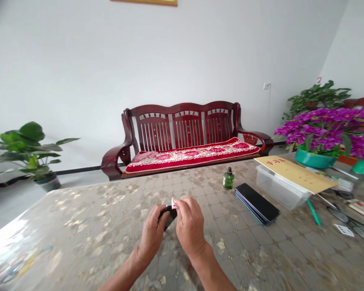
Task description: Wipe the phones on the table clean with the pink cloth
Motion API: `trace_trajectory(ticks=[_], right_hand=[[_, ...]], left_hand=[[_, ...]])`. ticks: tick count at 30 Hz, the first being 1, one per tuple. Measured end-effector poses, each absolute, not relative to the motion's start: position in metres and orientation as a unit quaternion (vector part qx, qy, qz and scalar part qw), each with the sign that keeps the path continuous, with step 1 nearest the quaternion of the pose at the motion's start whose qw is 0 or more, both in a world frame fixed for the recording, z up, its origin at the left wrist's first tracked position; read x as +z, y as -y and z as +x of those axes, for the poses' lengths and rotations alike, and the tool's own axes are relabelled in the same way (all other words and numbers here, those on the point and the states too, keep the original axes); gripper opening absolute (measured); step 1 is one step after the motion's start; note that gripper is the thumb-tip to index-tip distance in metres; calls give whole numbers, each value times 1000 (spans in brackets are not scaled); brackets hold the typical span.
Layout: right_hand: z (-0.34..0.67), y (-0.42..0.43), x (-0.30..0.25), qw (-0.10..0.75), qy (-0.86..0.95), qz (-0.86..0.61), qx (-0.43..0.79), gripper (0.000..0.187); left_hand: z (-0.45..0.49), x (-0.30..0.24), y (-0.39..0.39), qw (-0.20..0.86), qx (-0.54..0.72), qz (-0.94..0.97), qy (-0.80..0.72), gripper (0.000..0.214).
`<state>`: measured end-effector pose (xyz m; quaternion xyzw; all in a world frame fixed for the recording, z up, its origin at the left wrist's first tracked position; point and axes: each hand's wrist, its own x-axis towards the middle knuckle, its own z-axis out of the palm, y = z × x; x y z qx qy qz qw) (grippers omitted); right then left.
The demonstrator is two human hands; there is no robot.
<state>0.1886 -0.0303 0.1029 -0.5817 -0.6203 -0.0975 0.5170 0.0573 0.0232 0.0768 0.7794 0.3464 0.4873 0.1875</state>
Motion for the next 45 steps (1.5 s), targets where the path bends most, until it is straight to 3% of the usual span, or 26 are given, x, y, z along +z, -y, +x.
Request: trace_trajectory(ticks=[15,25,45], right_hand=[[172,29,118,490,651,-571,-100,23],[191,31,111,481,629,-588,-164,22],[170,32,119,472,651,-576,-144,21]], left_hand=[[49,67,-23,245,521,734,-360,17],[44,64,-22,254,551,701,-375,16],[44,58,-20,300,575,653,-390,17]])
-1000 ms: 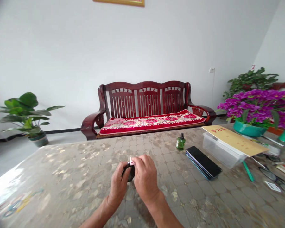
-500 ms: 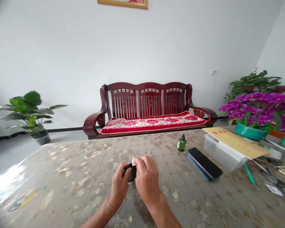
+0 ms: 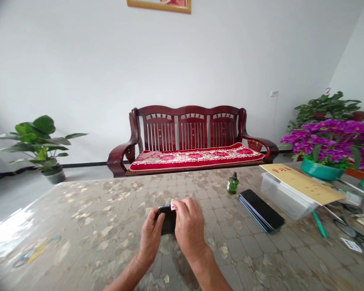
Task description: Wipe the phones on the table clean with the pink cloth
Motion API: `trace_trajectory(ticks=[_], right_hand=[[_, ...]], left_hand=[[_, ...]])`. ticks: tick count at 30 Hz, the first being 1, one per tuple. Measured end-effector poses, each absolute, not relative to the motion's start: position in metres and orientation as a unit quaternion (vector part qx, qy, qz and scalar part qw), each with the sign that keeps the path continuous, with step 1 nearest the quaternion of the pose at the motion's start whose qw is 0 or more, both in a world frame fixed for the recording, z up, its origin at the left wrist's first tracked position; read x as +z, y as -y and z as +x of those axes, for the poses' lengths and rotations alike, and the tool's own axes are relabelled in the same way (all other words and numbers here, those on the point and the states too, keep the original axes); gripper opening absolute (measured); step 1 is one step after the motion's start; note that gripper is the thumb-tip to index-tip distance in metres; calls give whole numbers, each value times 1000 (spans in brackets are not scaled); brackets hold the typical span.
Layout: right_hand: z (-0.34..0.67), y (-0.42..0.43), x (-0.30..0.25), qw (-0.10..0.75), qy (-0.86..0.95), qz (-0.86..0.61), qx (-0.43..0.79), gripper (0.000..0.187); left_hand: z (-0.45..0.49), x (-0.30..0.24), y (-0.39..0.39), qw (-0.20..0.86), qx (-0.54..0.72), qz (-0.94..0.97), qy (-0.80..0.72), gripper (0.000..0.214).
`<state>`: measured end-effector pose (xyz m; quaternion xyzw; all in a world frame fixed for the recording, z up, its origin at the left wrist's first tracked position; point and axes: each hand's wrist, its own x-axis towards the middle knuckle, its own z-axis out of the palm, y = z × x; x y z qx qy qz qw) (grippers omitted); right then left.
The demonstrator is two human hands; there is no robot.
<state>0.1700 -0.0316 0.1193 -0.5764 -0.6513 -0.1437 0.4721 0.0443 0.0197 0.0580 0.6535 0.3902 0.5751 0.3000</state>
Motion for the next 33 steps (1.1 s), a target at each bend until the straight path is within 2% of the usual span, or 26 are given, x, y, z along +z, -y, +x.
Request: trace_trajectory(ticks=[4,8,15,18,22,27,33], right_hand=[[163,31,121,465,674,-559,-133,20],[175,28,116,498,638,-579,-102,23],[180,22,100,583,564,-581,72,22],[171,21,97,597,551,-573,108,24],[163,20,96,615,548,-556,112,24],[158,18,98,614,556,-554,85,22],[154,15,105,597,581,-550,64,20]], left_hand=[[44,59,-19,319,571,650,-386,19],[39,60,-22,326,570,646,-390,20],[23,56,-34,350,536,666,-383,19],[15,61,-39,343,519,682,-383,17],[5,76,-45,308,482,728,-377,22],[1,99,-50,257,425,789,-361,12],[14,95,-45,290,465,737,-395,10]])
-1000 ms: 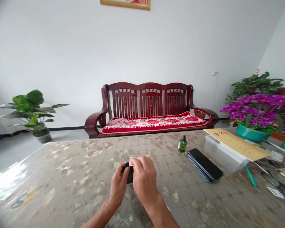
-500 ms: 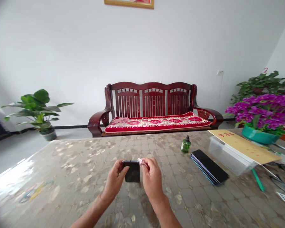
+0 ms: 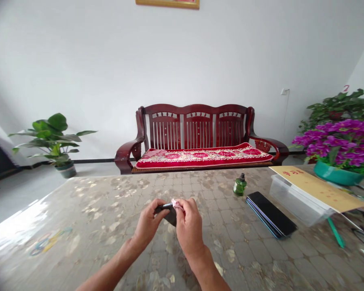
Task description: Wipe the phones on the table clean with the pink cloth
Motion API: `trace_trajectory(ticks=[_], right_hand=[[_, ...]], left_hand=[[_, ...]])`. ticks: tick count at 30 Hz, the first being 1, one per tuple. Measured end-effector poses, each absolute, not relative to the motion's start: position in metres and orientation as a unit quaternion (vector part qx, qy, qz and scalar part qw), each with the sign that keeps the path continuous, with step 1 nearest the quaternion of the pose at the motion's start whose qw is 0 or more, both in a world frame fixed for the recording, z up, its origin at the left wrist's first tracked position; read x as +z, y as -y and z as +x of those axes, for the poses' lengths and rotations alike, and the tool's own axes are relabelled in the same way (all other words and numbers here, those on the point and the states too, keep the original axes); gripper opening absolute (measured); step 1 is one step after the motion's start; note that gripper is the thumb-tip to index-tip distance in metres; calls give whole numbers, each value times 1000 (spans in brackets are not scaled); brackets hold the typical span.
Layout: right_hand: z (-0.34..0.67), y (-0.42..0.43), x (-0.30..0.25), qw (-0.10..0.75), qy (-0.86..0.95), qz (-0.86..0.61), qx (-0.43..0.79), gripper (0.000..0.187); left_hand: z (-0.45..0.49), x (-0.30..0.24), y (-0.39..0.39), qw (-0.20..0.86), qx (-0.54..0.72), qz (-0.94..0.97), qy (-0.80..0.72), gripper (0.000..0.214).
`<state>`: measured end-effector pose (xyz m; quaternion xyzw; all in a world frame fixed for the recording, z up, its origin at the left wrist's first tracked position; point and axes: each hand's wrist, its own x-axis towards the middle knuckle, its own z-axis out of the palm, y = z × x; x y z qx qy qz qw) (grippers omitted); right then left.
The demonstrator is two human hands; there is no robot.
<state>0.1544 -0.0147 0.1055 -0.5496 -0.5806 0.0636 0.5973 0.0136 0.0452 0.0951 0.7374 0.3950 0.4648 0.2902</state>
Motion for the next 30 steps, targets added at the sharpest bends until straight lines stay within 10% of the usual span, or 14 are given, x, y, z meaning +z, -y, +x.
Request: trace_trajectory(ticks=[30], right_hand=[[174,21,62,443,642,-617,-105,22]], left_hand=[[-26,38,-26,299,441,707,-465,16]])
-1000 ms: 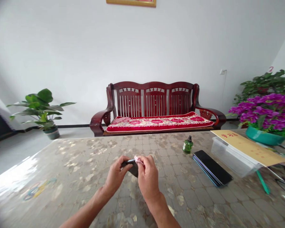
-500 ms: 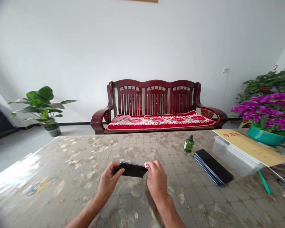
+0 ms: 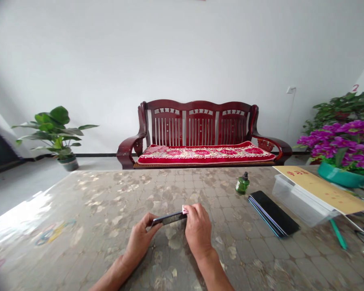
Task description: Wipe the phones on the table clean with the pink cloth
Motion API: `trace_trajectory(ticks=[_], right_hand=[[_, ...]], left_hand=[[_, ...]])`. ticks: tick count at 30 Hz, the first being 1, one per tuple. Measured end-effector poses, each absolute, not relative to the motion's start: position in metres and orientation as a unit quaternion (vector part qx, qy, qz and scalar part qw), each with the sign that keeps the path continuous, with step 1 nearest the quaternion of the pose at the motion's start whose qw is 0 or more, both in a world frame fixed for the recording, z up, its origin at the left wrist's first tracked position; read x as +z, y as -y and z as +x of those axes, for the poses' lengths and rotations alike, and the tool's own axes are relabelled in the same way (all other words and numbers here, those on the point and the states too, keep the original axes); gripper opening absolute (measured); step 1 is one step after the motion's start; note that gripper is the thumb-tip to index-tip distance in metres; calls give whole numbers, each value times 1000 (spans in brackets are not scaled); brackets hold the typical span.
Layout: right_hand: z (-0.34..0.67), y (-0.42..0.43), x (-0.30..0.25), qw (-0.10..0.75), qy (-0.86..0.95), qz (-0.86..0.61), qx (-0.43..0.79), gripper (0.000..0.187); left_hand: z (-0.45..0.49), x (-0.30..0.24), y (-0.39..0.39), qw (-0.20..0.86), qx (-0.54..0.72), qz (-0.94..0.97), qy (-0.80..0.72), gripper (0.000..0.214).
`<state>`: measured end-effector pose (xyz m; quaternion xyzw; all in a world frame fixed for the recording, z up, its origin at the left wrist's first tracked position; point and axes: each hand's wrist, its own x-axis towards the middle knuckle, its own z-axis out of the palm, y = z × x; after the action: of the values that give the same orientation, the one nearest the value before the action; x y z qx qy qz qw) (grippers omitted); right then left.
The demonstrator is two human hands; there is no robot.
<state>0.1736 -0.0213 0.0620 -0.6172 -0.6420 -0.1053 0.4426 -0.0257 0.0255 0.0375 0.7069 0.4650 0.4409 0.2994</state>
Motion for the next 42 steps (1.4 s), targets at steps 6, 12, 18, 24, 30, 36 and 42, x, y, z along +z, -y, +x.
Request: trace_trajectory(ticks=[6,12,18,24,30,36,42], right_hand=[[163,21,62,442,657,-601,-109,22],[149,24,64,431,686,-581,-81,20],[189,15,53,442,627,-629,-125,21],[174,28,52,456,655,-595,-91,23],[164,26,53,463,670,-578,-48,25],[194,10,24,517,551,-650,79,22],[196,12,18,516,531,-662,117,23]], left_hand=[[-20,32,-26,300,424,690,-504,23],[-19,33,-20,316,400,692,-512,23],[-17,34,-19,303,407,703,-499,23],[-17,30,-15,312,412,726,-453,13],[-26,31,-16,232,421,765,-428,8],[-28,38,-14,92,438,843,-298,19],[-20,41,-7,50,391,893,-217,20]])
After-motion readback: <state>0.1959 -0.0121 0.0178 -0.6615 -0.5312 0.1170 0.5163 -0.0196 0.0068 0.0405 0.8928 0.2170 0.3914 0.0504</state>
